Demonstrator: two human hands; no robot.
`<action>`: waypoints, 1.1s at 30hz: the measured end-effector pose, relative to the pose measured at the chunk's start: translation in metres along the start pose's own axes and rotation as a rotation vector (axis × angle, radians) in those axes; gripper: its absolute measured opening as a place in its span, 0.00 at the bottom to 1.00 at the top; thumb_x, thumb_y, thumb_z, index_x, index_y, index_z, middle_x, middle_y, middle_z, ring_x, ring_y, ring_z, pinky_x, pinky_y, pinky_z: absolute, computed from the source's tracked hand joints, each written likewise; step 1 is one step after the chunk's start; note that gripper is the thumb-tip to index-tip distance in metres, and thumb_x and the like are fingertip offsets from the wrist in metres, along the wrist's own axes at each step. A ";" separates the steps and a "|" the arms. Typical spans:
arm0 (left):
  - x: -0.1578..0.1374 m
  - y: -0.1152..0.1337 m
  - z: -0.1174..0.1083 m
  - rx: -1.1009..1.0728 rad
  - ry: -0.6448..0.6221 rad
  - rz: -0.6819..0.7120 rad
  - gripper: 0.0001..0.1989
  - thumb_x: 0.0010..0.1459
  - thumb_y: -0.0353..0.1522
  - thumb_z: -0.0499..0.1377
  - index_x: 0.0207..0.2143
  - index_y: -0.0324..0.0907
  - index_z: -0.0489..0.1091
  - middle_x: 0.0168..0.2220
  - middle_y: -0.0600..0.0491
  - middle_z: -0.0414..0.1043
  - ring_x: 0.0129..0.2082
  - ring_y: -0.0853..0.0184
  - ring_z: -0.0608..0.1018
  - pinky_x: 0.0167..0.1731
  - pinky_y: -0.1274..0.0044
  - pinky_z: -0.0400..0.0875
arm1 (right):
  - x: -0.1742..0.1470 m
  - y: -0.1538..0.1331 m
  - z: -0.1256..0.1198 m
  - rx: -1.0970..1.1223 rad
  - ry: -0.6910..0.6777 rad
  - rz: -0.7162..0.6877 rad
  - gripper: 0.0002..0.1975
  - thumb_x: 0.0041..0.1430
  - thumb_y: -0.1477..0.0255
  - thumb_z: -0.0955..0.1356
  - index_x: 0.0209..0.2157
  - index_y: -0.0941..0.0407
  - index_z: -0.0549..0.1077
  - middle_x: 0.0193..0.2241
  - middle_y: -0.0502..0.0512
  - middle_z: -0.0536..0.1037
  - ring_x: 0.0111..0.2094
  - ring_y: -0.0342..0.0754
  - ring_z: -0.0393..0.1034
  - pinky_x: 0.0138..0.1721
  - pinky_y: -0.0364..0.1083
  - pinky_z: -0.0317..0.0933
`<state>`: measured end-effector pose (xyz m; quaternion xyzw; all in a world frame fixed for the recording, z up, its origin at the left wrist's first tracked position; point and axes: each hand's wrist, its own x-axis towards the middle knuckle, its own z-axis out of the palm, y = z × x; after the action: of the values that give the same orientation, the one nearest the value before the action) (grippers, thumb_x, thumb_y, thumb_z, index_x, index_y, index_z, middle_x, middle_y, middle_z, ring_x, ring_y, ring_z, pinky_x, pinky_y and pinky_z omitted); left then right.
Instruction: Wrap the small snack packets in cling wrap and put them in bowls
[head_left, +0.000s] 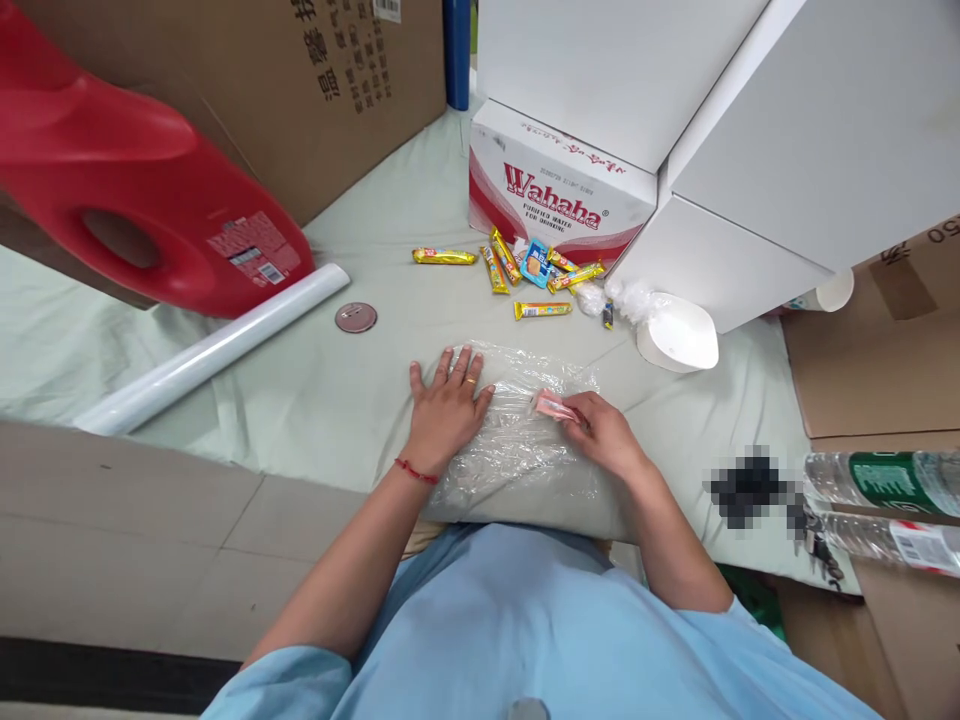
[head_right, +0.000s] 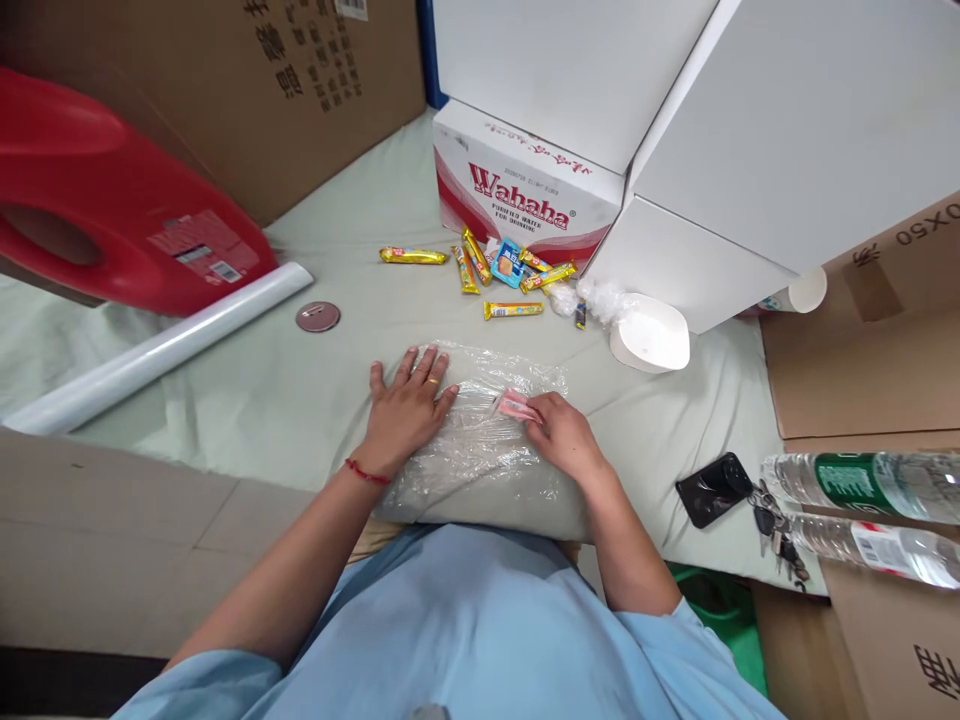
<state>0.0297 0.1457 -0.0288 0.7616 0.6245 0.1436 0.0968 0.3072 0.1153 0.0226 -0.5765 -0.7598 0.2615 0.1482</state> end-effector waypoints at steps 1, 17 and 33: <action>0.000 0.000 0.000 0.001 -0.003 -0.002 0.32 0.76 0.46 0.40 0.77 0.47 0.54 0.78 0.47 0.52 0.78 0.51 0.53 0.73 0.42 0.29 | 0.001 0.003 -0.004 0.026 0.027 0.039 0.14 0.66 0.70 0.66 0.49 0.54 0.80 0.44 0.57 0.82 0.41 0.52 0.76 0.44 0.49 0.69; 0.000 0.000 -0.002 0.006 -0.004 -0.008 0.32 0.76 0.45 0.40 0.75 0.46 0.57 0.77 0.47 0.53 0.78 0.52 0.54 0.73 0.42 0.31 | 0.013 -0.047 0.041 -0.148 -0.085 -0.172 0.21 0.68 0.73 0.71 0.61 0.54 0.75 0.60 0.64 0.75 0.58 0.59 0.71 0.59 0.57 0.69; 0.012 -0.012 -0.014 0.004 -0.164 0.002 0.32 0.76 0.43 0.41 0.77 0.46 0.52 0.78 0.45 0.49 0.78 0.49 0.53 0.71 0.38 0.40 | 0.007 -0.019 0.052 -0.114 -0.048 -0.251 0.22 0.75 0.72 0.65 0.66 0.46 0.74 0.67 0.56 0.74 0.57 0.54 0.72 0.58 0.57 0.68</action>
<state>0.0160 0.1593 -0.0181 0.7717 0.6138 0.0799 0.1459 0.2629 0.1068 -0.0099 -0.4780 -0.8430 0.2110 0.1283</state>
